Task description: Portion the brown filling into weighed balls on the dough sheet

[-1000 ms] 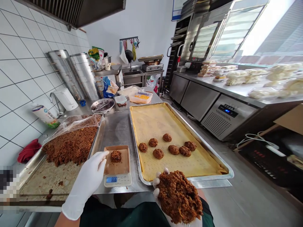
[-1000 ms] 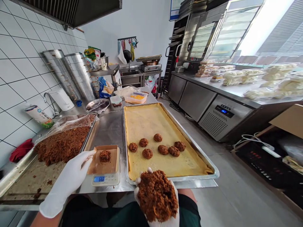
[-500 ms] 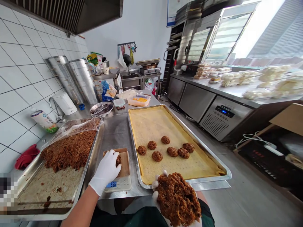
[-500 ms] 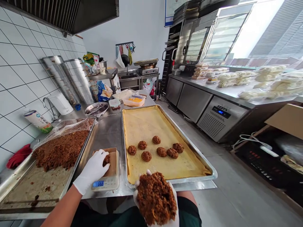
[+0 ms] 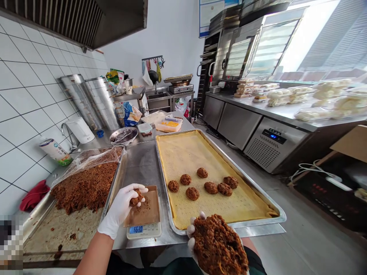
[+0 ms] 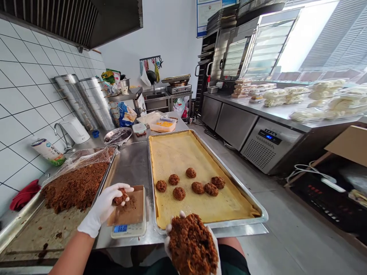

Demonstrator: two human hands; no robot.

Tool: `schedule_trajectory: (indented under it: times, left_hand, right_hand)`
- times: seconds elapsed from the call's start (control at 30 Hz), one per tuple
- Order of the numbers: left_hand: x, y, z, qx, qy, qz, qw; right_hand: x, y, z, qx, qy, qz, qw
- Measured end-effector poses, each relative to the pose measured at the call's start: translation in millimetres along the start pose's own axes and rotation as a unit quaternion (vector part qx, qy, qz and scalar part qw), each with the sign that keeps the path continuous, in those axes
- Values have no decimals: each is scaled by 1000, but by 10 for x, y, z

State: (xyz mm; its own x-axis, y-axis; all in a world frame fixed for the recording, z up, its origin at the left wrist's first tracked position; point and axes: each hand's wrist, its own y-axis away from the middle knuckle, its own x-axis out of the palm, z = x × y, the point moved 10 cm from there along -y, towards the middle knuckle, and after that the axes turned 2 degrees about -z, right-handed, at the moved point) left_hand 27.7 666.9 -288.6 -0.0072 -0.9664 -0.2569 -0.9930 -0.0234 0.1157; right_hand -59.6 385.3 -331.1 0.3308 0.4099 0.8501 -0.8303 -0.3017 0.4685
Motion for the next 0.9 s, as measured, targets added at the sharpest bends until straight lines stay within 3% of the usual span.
schedule_trajectory:
  times: [0.07, 0.13, 0.27, 0.37, 0.5, 0.67, 0.9]
  left_hand:
    - [-14, 82, 41, -42, 148, -3, 988]
    - [-12, 167, 91, -73, 297, -20, 952]
    - [-92, 292, 161, -46, 415, -96, 904]
    - [-28, 359, 213, -57, 458, -114, 880]
    - [99, 412, 147, -62, 468, -122, 873]
    - [240, 434, 76, -66, 514, -93, 850]
    - [262, 524, 11, -98, 468, -12, 878]
  right_hand:
    - [-7, -6, -18, -11, 7, 0, 1000]
    - [-16, -23, -40, -17, 15, 0, 1000]
    - [-34, -75, -75, -18, 27, -4, 999]
    - [-46, -104, -98, -15, 30, -6, 999]
    - [-53, -114, -138, -5, 30, -7, 1000]
    - [-53, -110, -137, 9, 14, -14, 1000]
    - [-56, -91, -95, 15, -13, -20, 1000]
